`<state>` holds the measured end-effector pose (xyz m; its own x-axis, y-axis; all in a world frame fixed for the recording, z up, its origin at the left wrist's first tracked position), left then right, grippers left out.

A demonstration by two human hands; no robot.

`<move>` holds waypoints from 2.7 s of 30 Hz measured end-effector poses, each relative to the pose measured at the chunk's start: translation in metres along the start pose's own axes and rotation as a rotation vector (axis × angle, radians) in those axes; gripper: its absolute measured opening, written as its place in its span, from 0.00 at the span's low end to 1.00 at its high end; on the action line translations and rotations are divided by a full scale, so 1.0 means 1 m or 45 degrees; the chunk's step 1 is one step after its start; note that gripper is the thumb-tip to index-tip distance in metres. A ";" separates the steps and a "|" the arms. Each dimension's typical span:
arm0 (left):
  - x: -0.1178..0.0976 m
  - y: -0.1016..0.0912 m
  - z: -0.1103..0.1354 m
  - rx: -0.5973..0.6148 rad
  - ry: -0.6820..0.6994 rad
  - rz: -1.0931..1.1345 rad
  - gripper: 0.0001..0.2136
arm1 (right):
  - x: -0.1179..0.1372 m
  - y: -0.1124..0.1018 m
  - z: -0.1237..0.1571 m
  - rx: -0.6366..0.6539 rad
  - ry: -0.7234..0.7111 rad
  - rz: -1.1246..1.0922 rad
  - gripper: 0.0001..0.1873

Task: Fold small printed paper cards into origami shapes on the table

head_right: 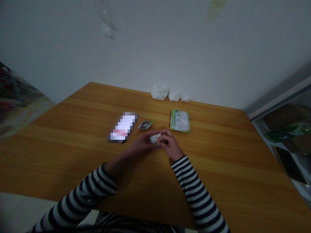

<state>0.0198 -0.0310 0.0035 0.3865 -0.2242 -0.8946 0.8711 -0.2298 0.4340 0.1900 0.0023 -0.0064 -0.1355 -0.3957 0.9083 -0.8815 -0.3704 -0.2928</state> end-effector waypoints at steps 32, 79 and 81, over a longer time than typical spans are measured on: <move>-0.027 -0.017 0.000 0.090 0.094 -0.318 0.28 | -0.005 -0.007 0.000 -0.112 0.091 -0.235 0.23; -0.021 0.002 0.004 -0.269 0.299 -0.386 0.13 | 0.016 0.011 0.013 -0.896 0.127 -0.058 0.07; -0.020 0.004 0.003 -0.350 0.317 -0.343 0.11 | 0.018 0.015 0.011 -0.886 0.160 -0.112 0.08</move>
<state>0.0142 -0.0298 0.0237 0.1667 0.0511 -0.9847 0.9856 0.0189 0.1679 0.1795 -0.0198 0.0025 -0.0650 -0.2736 0.9596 -0.9702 0.2423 0.0034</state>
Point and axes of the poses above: each hand's wrist, its own z-axis away from the middle knuckle, its own y-axis out of the palm, x = y × z, the point moved 1 cm from there along -z, towards the middle knuckle, and after that the axes turned 5 degrees about z, right-handed, at the moved point
